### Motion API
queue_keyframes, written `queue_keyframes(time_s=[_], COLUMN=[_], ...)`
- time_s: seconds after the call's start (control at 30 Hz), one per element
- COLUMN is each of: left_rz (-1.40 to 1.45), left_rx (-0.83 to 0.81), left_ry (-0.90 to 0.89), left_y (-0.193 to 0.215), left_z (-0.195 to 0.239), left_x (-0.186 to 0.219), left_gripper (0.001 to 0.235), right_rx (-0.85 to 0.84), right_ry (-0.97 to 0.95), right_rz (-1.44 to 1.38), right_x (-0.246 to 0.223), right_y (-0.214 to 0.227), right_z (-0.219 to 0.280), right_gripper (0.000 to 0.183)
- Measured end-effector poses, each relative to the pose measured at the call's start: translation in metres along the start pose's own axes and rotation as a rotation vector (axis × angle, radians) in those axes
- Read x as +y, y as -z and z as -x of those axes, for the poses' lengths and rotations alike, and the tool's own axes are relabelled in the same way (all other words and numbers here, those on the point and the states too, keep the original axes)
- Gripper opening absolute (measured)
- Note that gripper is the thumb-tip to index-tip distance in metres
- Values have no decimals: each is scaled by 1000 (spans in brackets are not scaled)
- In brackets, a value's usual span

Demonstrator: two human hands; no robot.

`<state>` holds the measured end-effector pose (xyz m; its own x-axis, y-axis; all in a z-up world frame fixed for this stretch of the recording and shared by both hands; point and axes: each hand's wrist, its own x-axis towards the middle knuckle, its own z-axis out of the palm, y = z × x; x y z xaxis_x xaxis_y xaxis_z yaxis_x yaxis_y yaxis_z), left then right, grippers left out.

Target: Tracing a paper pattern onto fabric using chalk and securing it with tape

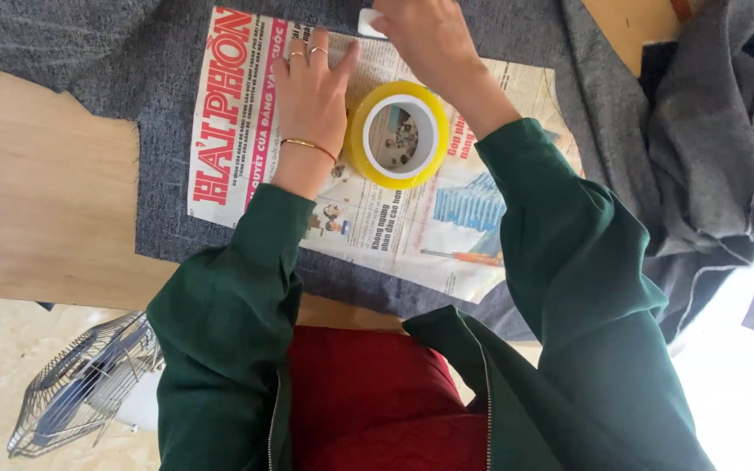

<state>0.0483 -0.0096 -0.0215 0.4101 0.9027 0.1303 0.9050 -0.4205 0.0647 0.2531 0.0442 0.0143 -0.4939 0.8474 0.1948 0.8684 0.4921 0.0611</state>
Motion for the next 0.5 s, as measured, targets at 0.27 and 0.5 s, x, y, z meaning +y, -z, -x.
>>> queue_keyframes(time_s=[0.27, 0.5], left_rz=[15, 45], left_rx=[0, 77], left_ry=[-34, -70], left_y=[5, 10], left_z=[-3, -3], left_x=[-2, -5], left_gripper=[52, 44], right_rx=[-10, -36], right_ry=[116, 181], right_rz=[-66, -45], right_x=[-5, -17], right_y=[-9, -12], right_z=[-14, -29], right_gripper=[12, 14])
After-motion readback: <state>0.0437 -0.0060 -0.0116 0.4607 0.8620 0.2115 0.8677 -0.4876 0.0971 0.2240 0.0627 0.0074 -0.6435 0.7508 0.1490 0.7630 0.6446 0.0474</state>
